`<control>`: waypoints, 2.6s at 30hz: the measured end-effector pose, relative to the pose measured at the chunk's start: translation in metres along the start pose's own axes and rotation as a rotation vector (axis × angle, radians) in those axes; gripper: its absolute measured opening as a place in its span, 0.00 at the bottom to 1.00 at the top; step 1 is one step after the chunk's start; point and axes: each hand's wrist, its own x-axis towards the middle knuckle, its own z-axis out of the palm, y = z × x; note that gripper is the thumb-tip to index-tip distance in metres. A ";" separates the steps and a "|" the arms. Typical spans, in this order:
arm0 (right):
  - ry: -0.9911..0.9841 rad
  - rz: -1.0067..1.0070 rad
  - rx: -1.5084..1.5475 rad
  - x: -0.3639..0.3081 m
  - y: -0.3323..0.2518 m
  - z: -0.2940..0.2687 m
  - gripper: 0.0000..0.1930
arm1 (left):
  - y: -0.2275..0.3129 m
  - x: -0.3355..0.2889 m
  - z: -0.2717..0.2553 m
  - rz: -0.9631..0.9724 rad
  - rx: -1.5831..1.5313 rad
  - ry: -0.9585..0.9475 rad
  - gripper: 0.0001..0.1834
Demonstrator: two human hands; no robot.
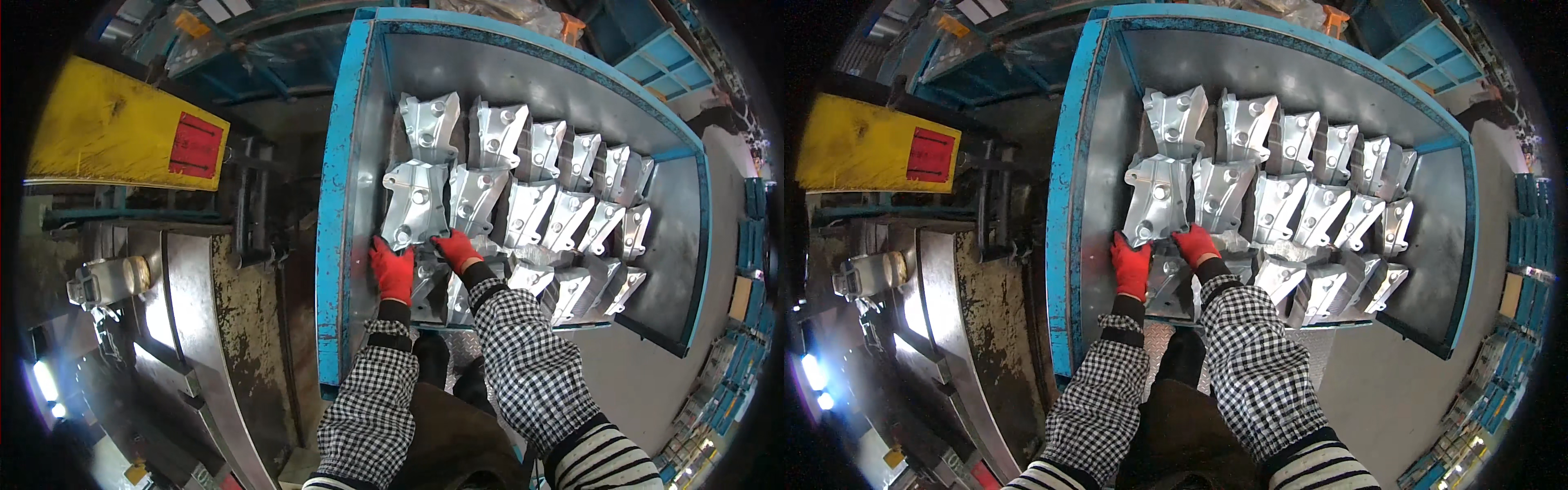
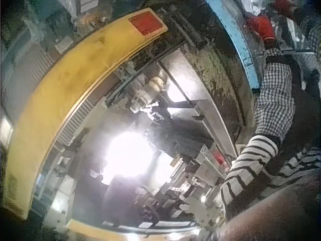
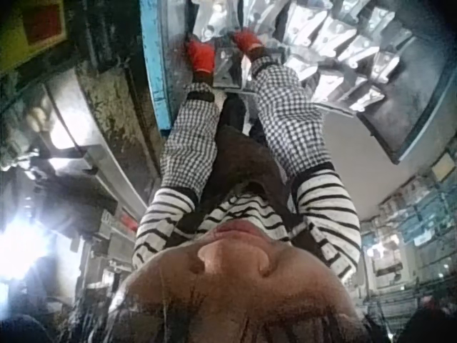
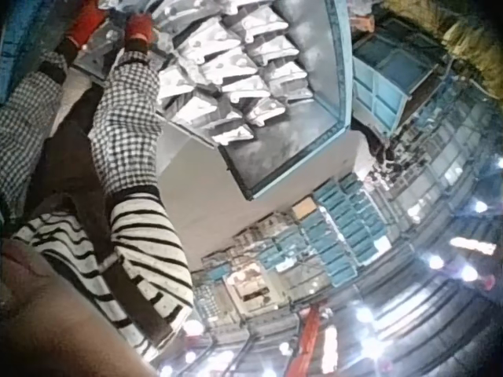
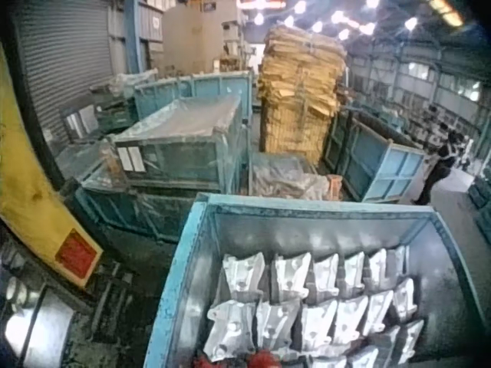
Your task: Operating a metal stamping press to shape metal components.
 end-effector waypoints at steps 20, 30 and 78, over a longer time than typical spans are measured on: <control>-0.245 -0.129 0.488 0.020 0.043 -0.038 0.23 | -0.008 -0.007 0.029 -0.002 -0.278 -0.124 0.42; -0.268 -0.059 0.548 0.017 0.035 -0.025 0.20 | 0.006 -0.027 0.014 0.050 -0.107 -0.059 0.45; 0.404 -0.693 -0.762 0.032 -0.103 -0.044 0.26 | 0.028 -0.055 -0.002 0.076 0.134 0.049 0.45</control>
